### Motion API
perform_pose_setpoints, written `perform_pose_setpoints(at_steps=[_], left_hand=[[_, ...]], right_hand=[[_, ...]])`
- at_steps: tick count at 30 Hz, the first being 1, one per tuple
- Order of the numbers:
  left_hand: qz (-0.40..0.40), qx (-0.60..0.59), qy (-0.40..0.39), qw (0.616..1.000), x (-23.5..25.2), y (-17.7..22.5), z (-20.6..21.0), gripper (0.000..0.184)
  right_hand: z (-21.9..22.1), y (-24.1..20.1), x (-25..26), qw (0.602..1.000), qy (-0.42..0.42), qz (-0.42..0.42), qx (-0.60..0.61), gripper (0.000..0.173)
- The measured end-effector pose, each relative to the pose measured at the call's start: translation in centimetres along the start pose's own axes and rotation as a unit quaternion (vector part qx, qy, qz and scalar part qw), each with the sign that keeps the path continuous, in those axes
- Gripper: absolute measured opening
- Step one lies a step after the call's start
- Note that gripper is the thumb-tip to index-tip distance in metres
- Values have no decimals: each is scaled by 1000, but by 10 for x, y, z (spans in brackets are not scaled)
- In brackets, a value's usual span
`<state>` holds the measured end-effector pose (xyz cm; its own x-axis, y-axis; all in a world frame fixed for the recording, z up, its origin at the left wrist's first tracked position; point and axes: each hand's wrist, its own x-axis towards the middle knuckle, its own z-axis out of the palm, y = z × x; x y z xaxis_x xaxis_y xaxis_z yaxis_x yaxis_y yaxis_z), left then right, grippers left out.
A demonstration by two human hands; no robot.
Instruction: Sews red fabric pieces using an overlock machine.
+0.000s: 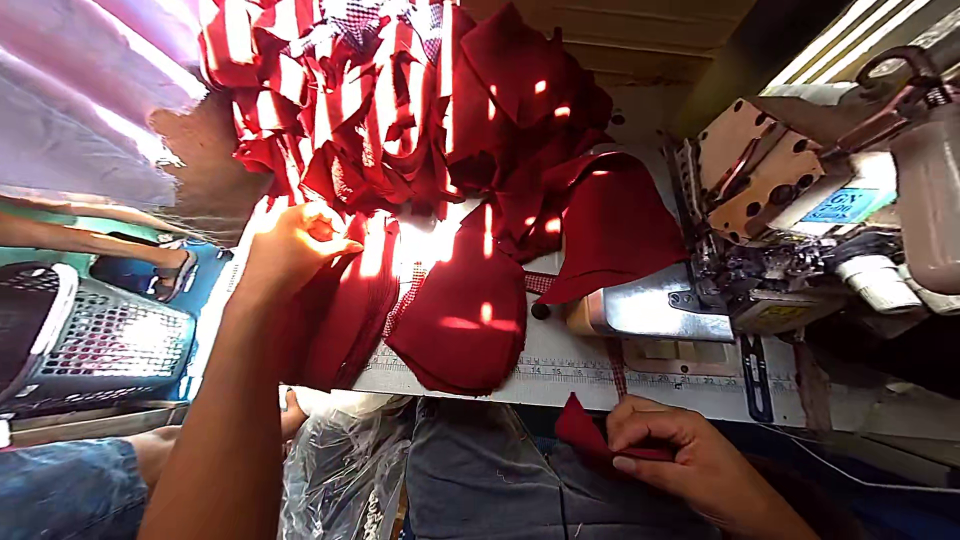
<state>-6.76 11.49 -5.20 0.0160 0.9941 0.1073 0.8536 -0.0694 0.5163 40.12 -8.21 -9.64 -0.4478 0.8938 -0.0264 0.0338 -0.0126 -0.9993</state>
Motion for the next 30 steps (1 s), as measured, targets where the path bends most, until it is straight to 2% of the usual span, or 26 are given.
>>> perform_pose_setpoints(at_steps=[5, 10, 16, 19, 21, 24, 28, 30], left_hand=[[80, 98, 73, 989, -8, -5, 7, 25], [119, 176, 61, 975, -19, 0, 10, 17], [132, 147, 93, 976, -23, -14, 16, 31], [147, 75, 150, 975, -28, -14, 15, 27], [150, 18, 158, 976, -31, -16, 15, 24], [139, 9, 173, 975, -36, -21, 16, 25], [122, 39, 141, 982, -41, -43, 8, 39], [141, 41, 112, 983, -46, -18, 3, 37]], right_hand=[[-7, -9, 4, 999, -32, -10, -34, 17], [-3, -6, 7, 999, 0, 2, -39, 15], [3, -4, 6, 998, 56, 12, 0, 15], [6, -7, 11, 998, 62, 13, 25, 19], [7, -9, 15, 997, 54, 15, 47, 26], [10, -6, 18, 997, 54, 10, 59, 27], [17, -2, 18, 988, 75, 23, 134, 21], [19, -3, 16, 980, 95, 37, 171, 18]])
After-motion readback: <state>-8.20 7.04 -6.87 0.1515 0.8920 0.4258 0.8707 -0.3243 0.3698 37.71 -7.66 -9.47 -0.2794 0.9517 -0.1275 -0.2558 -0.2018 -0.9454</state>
